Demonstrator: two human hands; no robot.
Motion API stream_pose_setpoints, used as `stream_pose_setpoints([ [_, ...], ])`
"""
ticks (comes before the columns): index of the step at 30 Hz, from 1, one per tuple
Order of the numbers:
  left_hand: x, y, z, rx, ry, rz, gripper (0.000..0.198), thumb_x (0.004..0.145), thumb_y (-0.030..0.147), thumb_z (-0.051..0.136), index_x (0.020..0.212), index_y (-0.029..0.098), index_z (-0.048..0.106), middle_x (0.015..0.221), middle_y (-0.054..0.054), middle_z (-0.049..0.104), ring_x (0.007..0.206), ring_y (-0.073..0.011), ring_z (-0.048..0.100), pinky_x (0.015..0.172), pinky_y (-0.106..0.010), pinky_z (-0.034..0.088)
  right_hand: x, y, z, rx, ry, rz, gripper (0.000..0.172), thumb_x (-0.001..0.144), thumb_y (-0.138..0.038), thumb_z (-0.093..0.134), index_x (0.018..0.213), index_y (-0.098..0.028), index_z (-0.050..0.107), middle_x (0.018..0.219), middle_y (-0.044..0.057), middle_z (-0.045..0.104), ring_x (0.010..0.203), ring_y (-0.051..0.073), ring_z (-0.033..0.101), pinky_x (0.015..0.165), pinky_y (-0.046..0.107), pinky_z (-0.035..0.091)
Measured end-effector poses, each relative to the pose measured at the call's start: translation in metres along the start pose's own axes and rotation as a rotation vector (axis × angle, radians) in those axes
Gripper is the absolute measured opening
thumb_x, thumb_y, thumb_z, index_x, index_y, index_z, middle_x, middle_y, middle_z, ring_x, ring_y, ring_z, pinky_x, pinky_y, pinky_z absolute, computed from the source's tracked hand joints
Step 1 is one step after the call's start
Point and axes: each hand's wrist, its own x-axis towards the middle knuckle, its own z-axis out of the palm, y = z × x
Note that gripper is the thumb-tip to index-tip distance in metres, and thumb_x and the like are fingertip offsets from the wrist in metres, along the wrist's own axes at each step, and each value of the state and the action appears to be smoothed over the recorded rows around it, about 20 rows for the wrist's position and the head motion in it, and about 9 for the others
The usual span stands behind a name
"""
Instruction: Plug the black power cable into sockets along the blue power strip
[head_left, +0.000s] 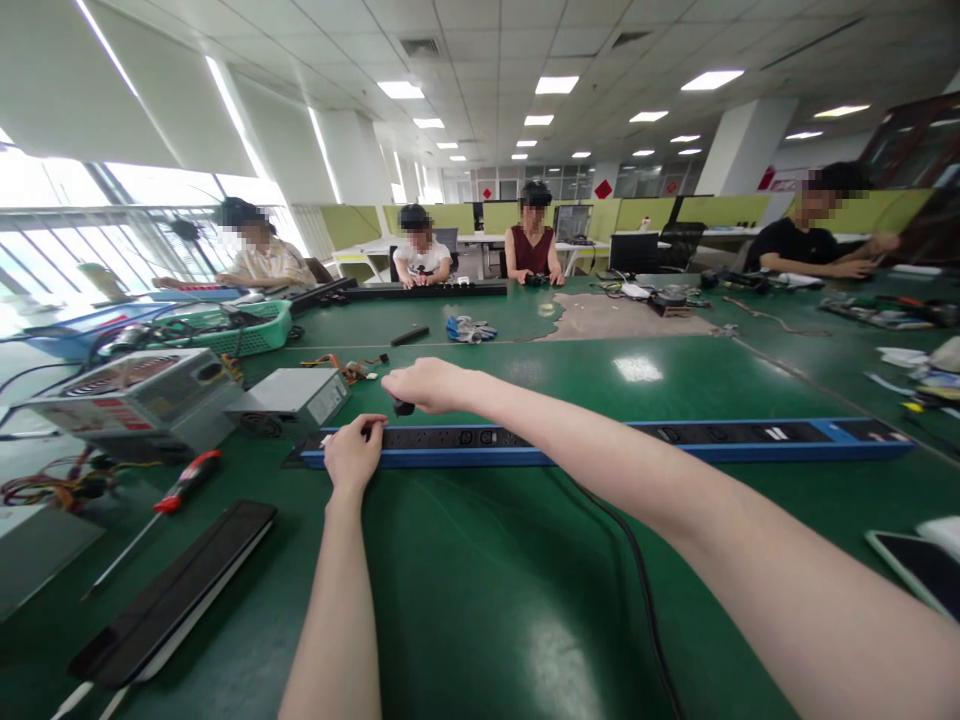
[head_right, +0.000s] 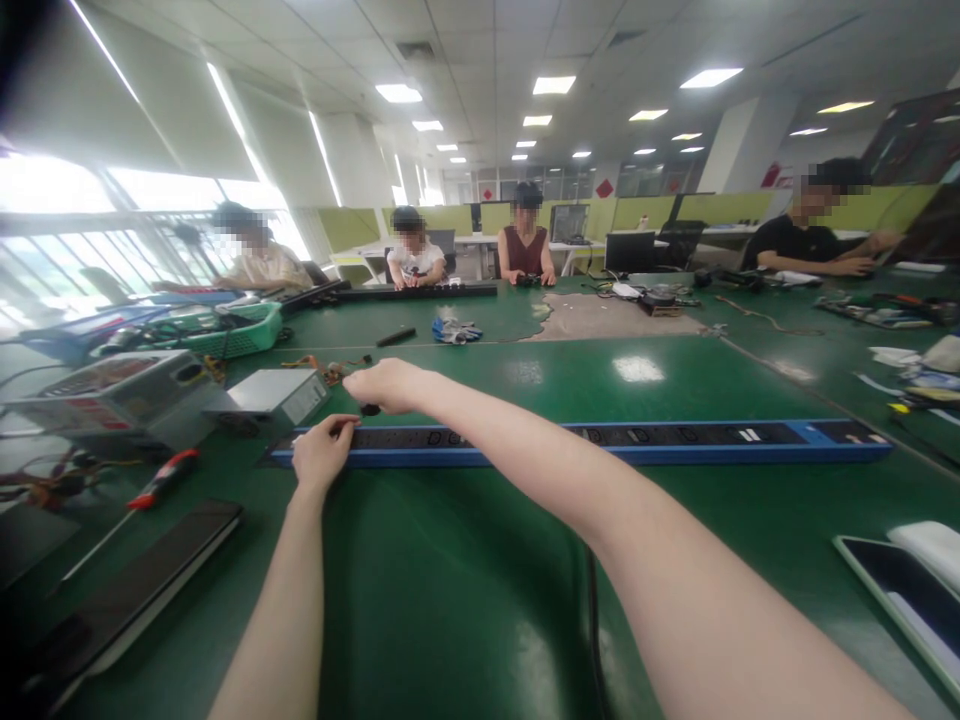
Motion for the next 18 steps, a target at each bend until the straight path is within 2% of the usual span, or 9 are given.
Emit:
stream_pose_setpoints([
  [3,0.0,0.0,-0.001,0.01,0.002,0.005,0.032,0.094,0.042,0.049,0.109,0.03,0.075,0.098,-0.007,0.075,0.095,-0.0285,0.065,0.086,-0.038,0.042,-0.009,-0.008,0.013,-0.118,-0.173,-0.192,0.018,0.091,-0.01,0.058,0.107,-0.018,0.062,0.114,0.009,0.07,0.1,0.023,0.069,0.085,0.035,0.053],
  [6,-0.001,0.0,-0.001,0.018,0.005,0.011,0.031,0.094,0.042,0.05,0.109,0.031,0.075,0.097,-0.007,0.075,0.095,-0.0286,0.065,0.086,-0.038,0.042,-0.013,-0.01,0.015,-0.166,-0.241,-0.209,0.019,0.098,-0.014,0.048,0.11,-0.018,0.062,0.118,0.011,0.068,0.095,0.022,0.07,0.081,0.035,0.053],
  [13,-0.001,-0.001,0.0,0.039,0.009,0.02,0.033,0.095,0.041,0.048,0.111,0.029,0.074,0.103,-0.008,0.075,0.097,-0.0286,0.065,0.087,-0.038,0.042,-0.011,-0.011,0.022,-0.192,-0.3,-0.224,0.026,0.104,-0.022,0.038,0.12,-0.02,0.06,0.116,0.01,0.068,0.104,0.023,0.068,0.083,0.037,0.052],
  [18,0.0,-0.001,0.001,0.038,0.002,0.018,0.033,0.095,0.041,0.049,0.111,0.029,0.074,0.101,-0.008,0.075,0.098,-0.0292,0.065,0.087,-0.039,0.043,-0.007,-0.008,0.031,-0.224,-0.291,-0.317,0.026,0.104,-0.019,0.038,0.118,-0.022,0.06,0.117,0.009,0.067,0.106,0.021,0.067,0.086,0.036,0.051],
])
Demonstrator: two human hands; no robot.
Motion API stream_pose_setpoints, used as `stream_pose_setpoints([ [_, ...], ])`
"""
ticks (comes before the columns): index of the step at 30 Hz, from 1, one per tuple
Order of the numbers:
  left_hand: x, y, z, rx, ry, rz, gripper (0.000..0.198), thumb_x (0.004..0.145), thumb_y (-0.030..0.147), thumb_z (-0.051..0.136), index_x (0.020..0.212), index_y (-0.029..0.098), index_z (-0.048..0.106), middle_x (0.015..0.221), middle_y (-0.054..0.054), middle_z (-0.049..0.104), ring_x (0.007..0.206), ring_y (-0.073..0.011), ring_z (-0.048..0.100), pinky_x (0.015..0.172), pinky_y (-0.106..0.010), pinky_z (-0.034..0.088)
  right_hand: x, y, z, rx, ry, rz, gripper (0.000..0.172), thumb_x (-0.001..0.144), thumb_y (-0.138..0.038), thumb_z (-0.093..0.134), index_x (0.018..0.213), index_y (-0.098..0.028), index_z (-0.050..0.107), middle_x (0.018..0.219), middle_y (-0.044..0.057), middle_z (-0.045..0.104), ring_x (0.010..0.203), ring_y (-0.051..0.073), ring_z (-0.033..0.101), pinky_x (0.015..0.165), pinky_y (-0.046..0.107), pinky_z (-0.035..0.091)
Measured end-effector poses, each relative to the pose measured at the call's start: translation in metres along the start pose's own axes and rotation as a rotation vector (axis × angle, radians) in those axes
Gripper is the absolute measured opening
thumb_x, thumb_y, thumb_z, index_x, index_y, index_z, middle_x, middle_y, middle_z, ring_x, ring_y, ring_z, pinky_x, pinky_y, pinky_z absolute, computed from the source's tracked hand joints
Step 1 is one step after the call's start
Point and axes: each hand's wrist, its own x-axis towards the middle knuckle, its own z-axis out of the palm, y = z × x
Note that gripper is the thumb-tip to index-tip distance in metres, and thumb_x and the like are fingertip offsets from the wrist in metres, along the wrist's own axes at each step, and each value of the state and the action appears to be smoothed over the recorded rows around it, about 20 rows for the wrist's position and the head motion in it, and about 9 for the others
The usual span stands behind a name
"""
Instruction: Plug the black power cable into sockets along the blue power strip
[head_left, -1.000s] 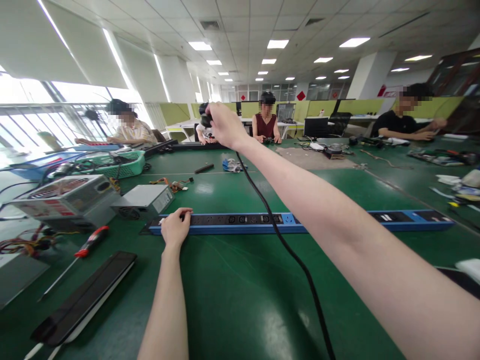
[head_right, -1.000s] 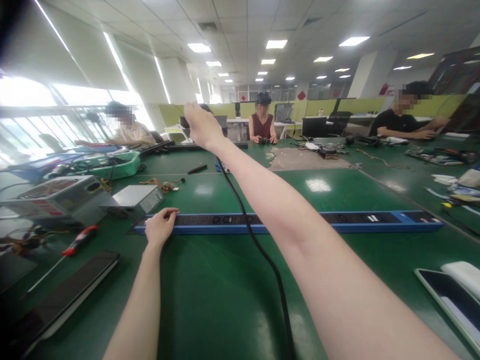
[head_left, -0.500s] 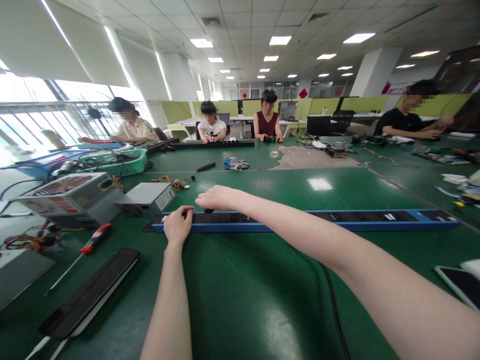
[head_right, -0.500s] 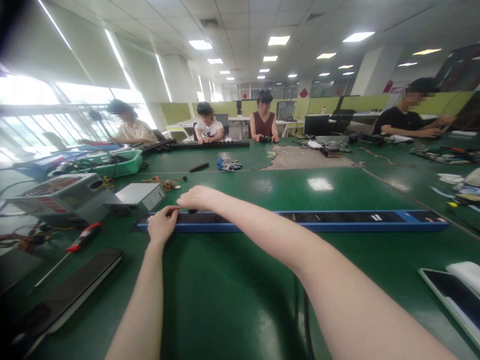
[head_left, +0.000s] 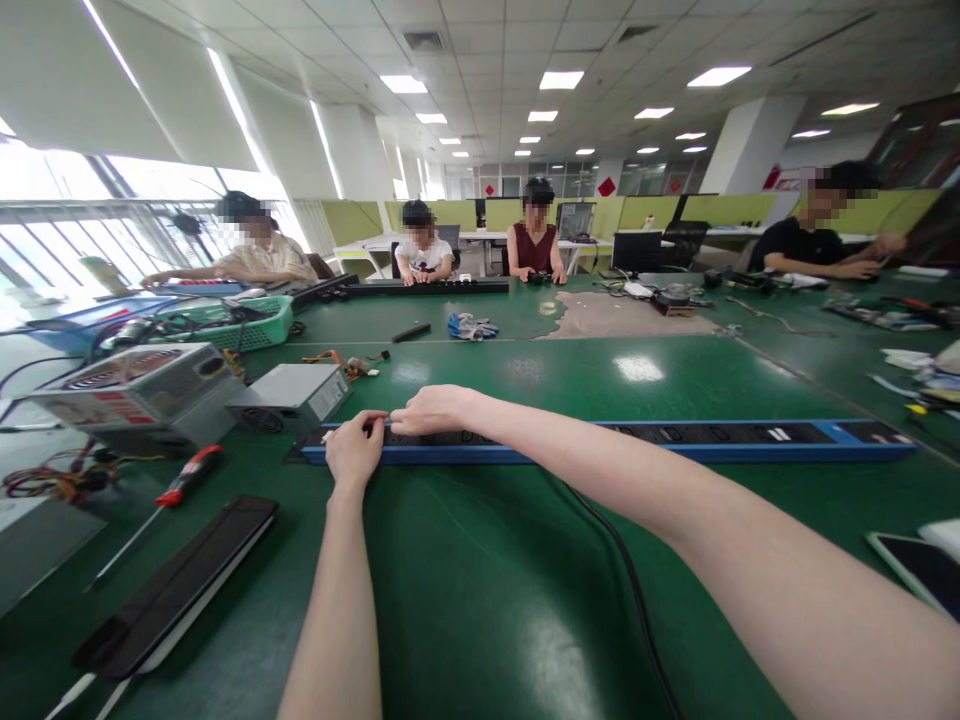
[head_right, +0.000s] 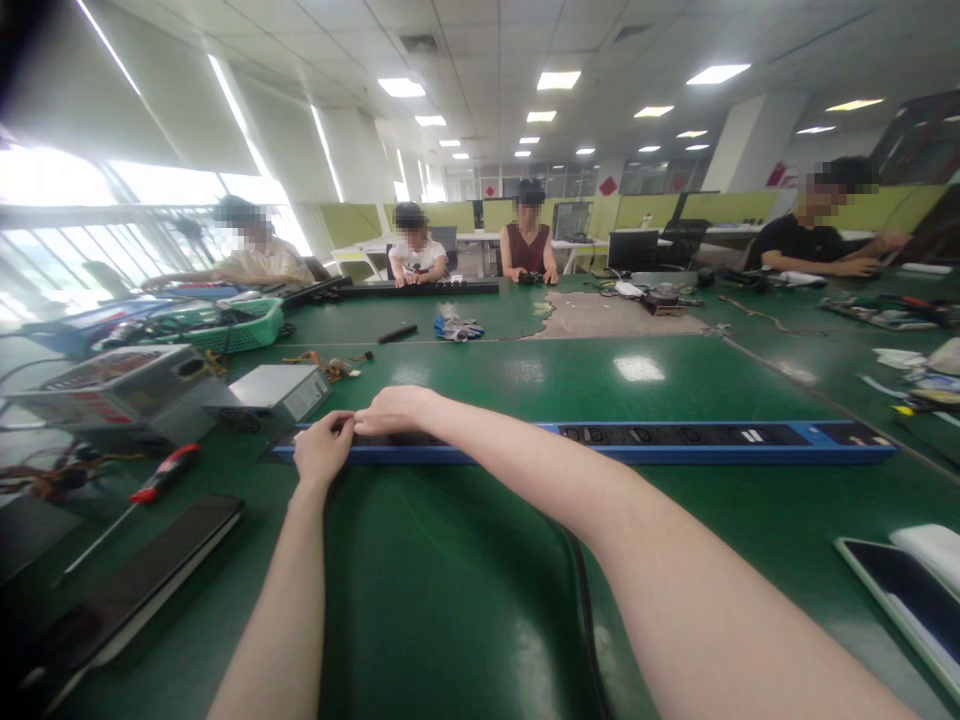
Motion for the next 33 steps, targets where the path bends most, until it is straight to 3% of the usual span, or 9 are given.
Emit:
stream_pose_setpoints([
  [8,0.001,-0.001,0.002,-0.007,-0.005,-0.004,0.032,0.095,0.042,0.049,0.111,0.03,0.074,0.101,-0.008,0.075,0.098,-0.0295,0.064,0.09,-0.04,0.042,-0.001,0.0,0.009,-0.163,0.044,-0.126,0.034,0.103,-0.012,0.029,0.123,-0.019,0.056,0.125,0.012,0.065,0.101,0.023,0.068,0.081,0.037,0.052],
  [17,0.001,-0.002,0.002,-0.006,-0.006,0.005,0.033,0.095,0.043,0.049,0.112,0.029,0.074,0.1,-0.009,0.075,0.098,-0.0292,0.064,0.091,-0.04,0.041,0.002,0.002,0.006,0.028,0.033,-0.098,0.026,0.103,-0.013,0.034,0.108,-0.02,0.059,0.117,0.007,0.068,0.102,0.017,0.067,0.088,0.034,0.05],
  [26,0.002,-0.007,0.005,-0.014,0.007,0.033,0.032,0.096,0.043,0.048,0.111,0.031,0.074,0.1,-0.006,0.075,0.095,-0.0271,0.064,0.089,-0.038,0.041,0.002,-0.001,0.009,-0.242,0.056,-0.179,0.023,0.105,-0.017,0.032,0.113,-0.018,0.054,0.101,0.007,0.071,0.086,0.019,0.07,0.066,0.031,0.051],
  [33,0.001,-0.005,0.006,0.005,0.022,0.029,0.033,0.096,0.044,0.048,0.111,0.031,0.075,0.099,-0.006,0.075,0.095,-0.0276,0.064,0.087,-0.038,0.041,0.005,0.008,0.022,-0.291,0.107,-0.235,0.017,0.101,-0.015,0.044,0.109,-0.02,0.057,0.106,0.006,0.07,0.086,0.016,0.069,0.059,0.027,0.044],
])
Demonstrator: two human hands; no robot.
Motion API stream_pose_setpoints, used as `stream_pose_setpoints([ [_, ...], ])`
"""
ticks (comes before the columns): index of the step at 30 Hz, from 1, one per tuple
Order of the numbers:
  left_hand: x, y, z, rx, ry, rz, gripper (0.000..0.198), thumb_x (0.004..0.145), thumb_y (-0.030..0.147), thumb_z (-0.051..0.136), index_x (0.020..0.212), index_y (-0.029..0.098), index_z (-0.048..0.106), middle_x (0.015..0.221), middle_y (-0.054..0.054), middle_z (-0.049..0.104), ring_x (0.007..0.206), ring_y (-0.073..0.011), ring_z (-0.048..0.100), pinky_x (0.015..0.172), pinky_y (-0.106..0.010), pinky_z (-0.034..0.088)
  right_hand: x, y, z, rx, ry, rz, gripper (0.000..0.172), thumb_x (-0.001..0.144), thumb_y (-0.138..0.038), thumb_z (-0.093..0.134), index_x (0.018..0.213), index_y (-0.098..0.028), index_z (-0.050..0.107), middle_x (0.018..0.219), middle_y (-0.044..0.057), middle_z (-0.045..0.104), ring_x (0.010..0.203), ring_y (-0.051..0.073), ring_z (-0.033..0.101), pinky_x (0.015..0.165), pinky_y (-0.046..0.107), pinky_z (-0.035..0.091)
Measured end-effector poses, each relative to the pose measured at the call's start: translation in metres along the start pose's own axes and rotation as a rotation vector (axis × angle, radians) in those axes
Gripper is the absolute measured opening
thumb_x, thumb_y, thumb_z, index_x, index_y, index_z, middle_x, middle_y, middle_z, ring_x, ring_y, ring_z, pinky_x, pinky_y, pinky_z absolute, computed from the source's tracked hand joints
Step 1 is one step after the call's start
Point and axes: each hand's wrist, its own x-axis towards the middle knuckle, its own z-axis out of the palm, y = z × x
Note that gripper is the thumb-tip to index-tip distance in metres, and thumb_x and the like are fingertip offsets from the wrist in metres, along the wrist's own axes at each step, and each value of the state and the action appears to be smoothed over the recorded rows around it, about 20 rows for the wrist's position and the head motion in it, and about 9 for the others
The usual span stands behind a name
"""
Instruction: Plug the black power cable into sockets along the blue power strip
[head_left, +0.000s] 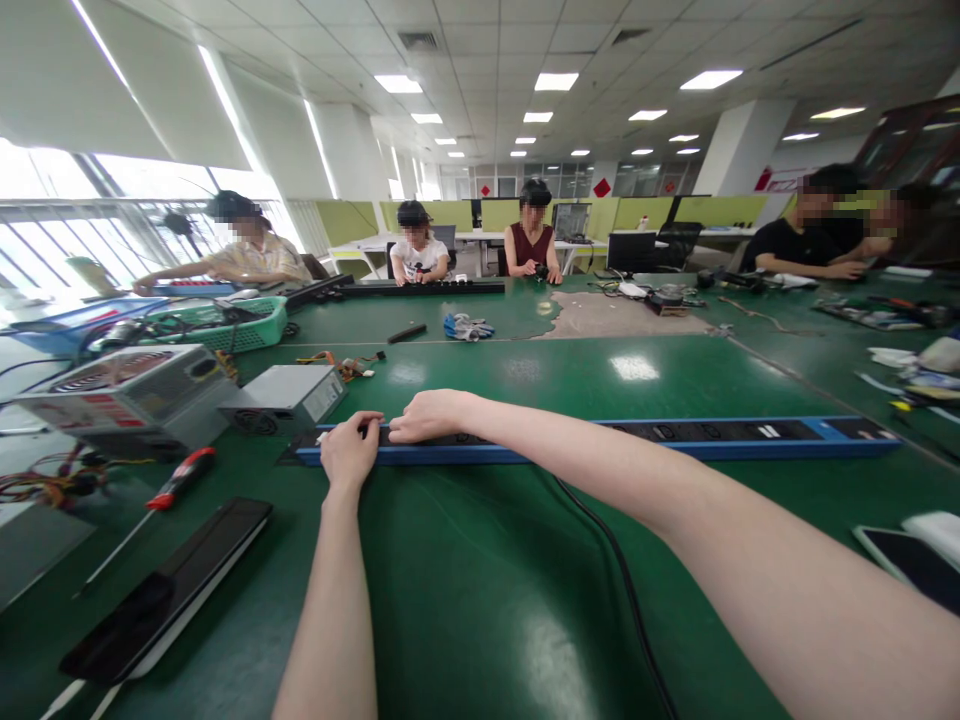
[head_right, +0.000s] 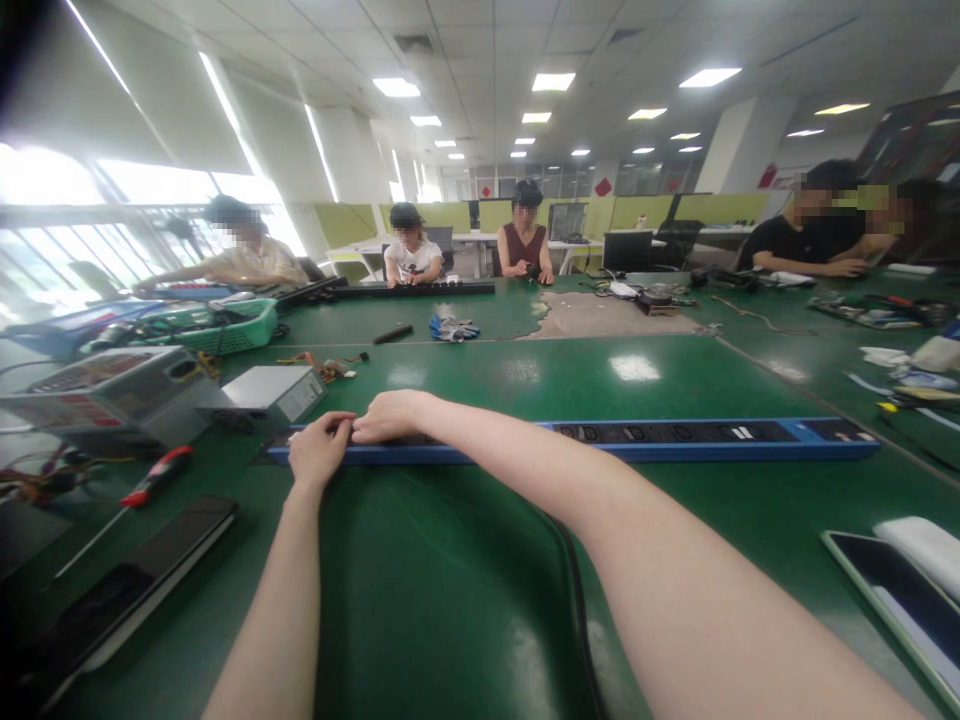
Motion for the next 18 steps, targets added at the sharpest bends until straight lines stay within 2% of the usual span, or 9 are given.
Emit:
stream_pose_setpoints([
  [7,0.002,-0.001,0.002,0.005,-0.005,-0.017,0.033,0.094,0.043,0.05,0.111,0.029,0.074,0.1,-0.008,0.075,0.096,-0.0285,0.065,0.088,-0.039,0.042,0.008,-0.001,-0.016,0.061,-0.071,0.09,0.015,0.097,-0.016,0.052,0.101,-0.019,0.065,0.1,0.006,0.074,0.086,0.019,0.07,0.057,0.027,0.041],
  [11,0.002,-0.002,0.003,-0.005,-0.004,-0.019,0.031,0.094,0.042,0.051,0.111,0.03,0.074,0.099,-0.007,0.075,0.095,-0.029,0.065,0.086,-0.039,0.042,0.014,-0.002,-0.021,0.027,-0.098,0.03,0.014,0.094,-0.011,0.055,0.093,-0.016,0.068,0.092,0.007,0.075,0.086,0.021,0.072,0.061,0.03,0.044],
  [18,0.001,-0.001,0.002,-0.016,0.002,-0.014,0.033,0.095,0.044,0.048,0.11,0.03,0.075,0.099,-0.007,0.075,0.095,-0.0282,0.064,0.087,-0.038,0.041,0.016,0.006,-0.011,0.033,-0.103,-0.074,0.015,0.095,-0.012,0.053,0.094,-0.016,0.068,0.091,0.007,0.075,0.085,0.019,0.071,0.062,0.029,0.045],
])
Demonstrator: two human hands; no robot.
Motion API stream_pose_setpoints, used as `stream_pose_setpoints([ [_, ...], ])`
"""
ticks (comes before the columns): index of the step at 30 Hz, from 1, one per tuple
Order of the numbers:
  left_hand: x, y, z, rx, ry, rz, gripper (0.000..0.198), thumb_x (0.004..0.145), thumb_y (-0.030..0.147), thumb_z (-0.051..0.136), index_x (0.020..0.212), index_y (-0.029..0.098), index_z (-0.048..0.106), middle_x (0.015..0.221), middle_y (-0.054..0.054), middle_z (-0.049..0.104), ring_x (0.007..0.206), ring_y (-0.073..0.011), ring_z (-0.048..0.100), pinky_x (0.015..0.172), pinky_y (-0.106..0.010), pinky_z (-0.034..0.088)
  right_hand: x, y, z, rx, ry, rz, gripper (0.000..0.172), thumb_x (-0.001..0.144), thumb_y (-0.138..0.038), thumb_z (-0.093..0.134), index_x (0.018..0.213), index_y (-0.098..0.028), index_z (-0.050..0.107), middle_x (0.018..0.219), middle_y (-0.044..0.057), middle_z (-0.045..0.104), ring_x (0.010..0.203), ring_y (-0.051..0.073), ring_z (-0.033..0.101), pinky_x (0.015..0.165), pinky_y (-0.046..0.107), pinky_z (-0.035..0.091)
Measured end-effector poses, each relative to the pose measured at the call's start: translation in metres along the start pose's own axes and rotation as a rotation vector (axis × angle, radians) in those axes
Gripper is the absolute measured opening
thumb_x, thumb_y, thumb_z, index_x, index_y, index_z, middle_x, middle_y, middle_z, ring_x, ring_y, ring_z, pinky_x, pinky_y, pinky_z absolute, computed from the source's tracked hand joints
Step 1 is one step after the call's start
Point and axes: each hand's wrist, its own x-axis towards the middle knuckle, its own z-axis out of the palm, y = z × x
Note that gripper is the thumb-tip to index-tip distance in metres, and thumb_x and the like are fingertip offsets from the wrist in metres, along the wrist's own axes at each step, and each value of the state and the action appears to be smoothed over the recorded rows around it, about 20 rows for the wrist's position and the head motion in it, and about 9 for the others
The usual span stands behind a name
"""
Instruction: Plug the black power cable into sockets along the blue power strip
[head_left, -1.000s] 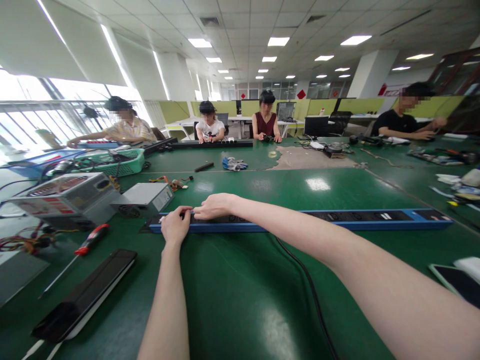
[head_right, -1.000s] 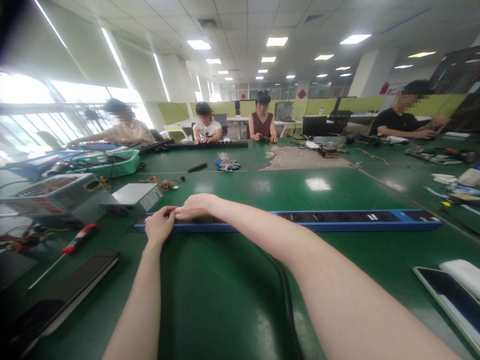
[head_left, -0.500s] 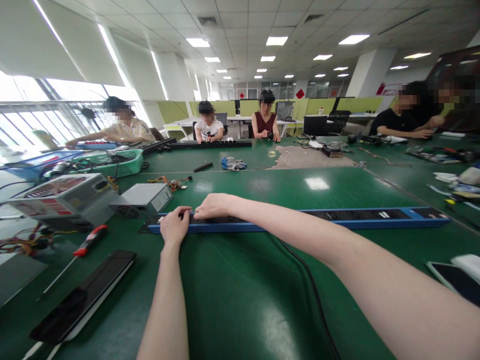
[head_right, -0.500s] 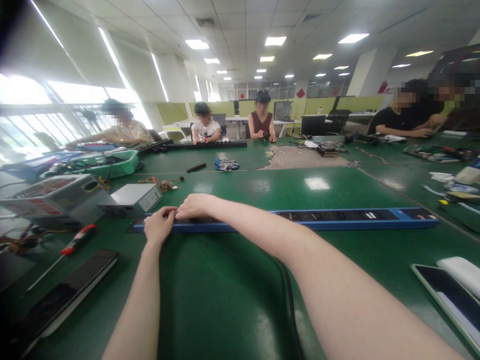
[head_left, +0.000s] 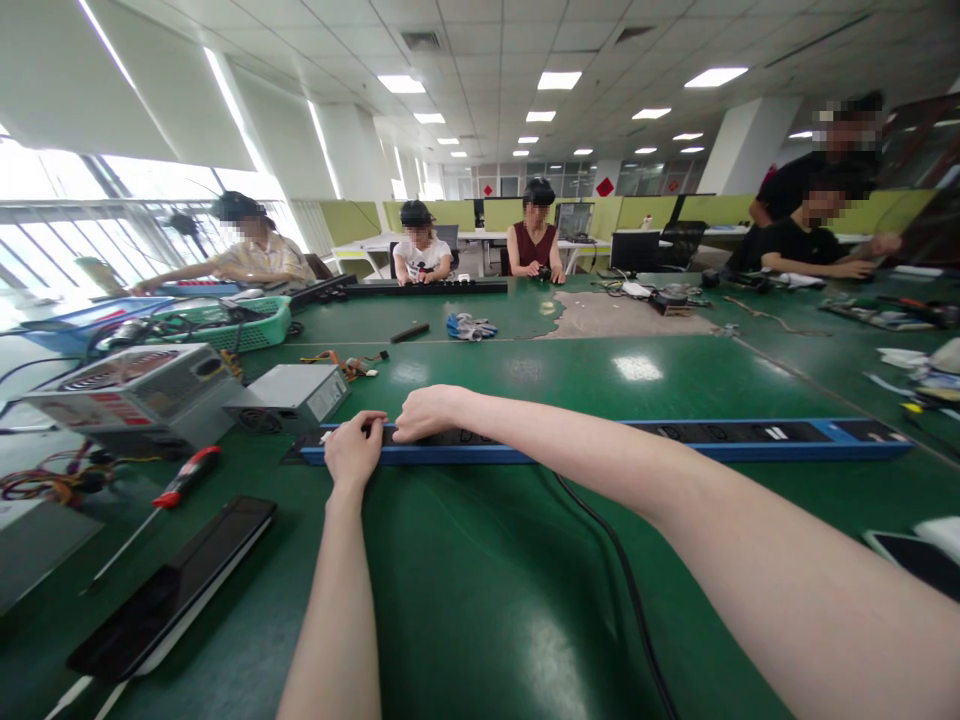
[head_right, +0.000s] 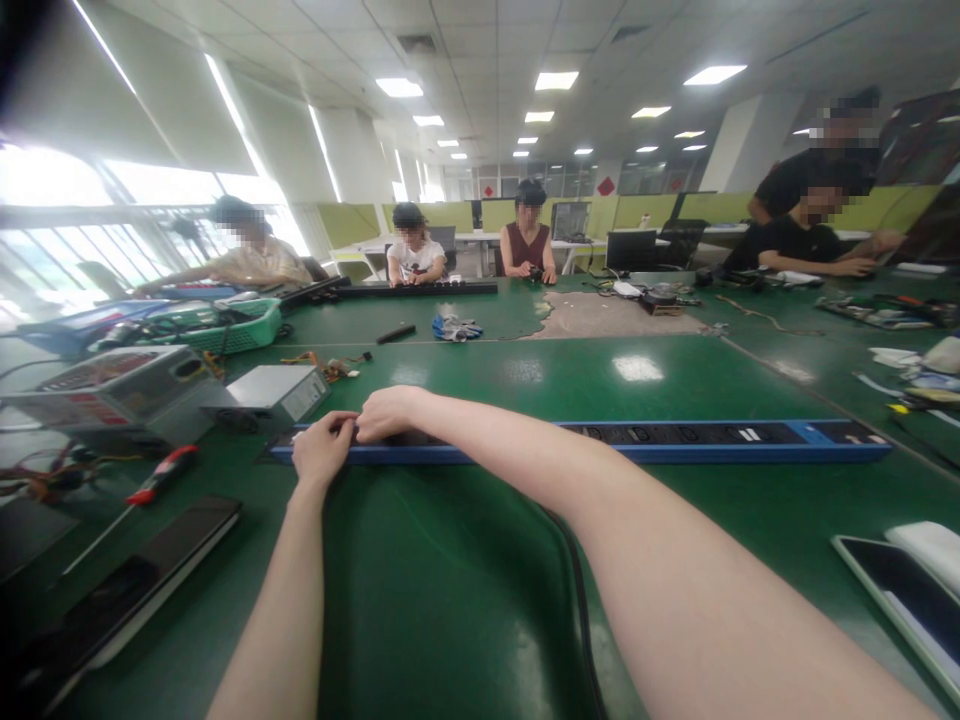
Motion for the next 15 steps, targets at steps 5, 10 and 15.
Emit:
stream_pose_setpoints([
  [5,-0.001,0.0,0.0,0.015,0.011,0.005,0.035,0.095,0.046,0.048,0.11,0.031,0.075,0.097,-0.008,0.074,0.093,-0.0285,0.063,0.086,-0.039,0.041,0.002,-0.005,0.002,0.011,0.008,-0.004,0.016,0.094,-0.01,0.054,0.09,-0.016,0.069,0.088,0.007,0.075,0.085,0.018,0.071,0.062,0.027,0.044],
  [10,-0.001,0.003,0.0,0.024,0.007,-0.002,0.034,0.095,0.044,0.047,0.111,0.031,0.074,0.097,-0.008,0.074,0.095,-0.0286,0.063,0.087,-0.039,0.041,0.0,-0.01,-0.002,-0.008,0.022,0.018,0.017,0.094,-0.009,0.055,0.093,-0.016,0.07,0.094,0.007,0.075,0.091,0.018,0.072,0.065,0.029,0.043],
  [15,-0.002,0.004,-0.001,0.016,-0.002,-0.001,0.033,0.095,0.042,0.047,0.111,0.03,0.074,0.1,-0.008,0.074,0.097,-0.0287,0.064,0.089,-0.039,0.041,-0.003,-0.014,-0.008,-0.018,-0.01,0.042,0.021,0.098,-0.013,0.05,0.097,-0.017,0.071,0.093,0.007,0.075,0.087,0.02,0.072,0.06,0.03,0.04],
])
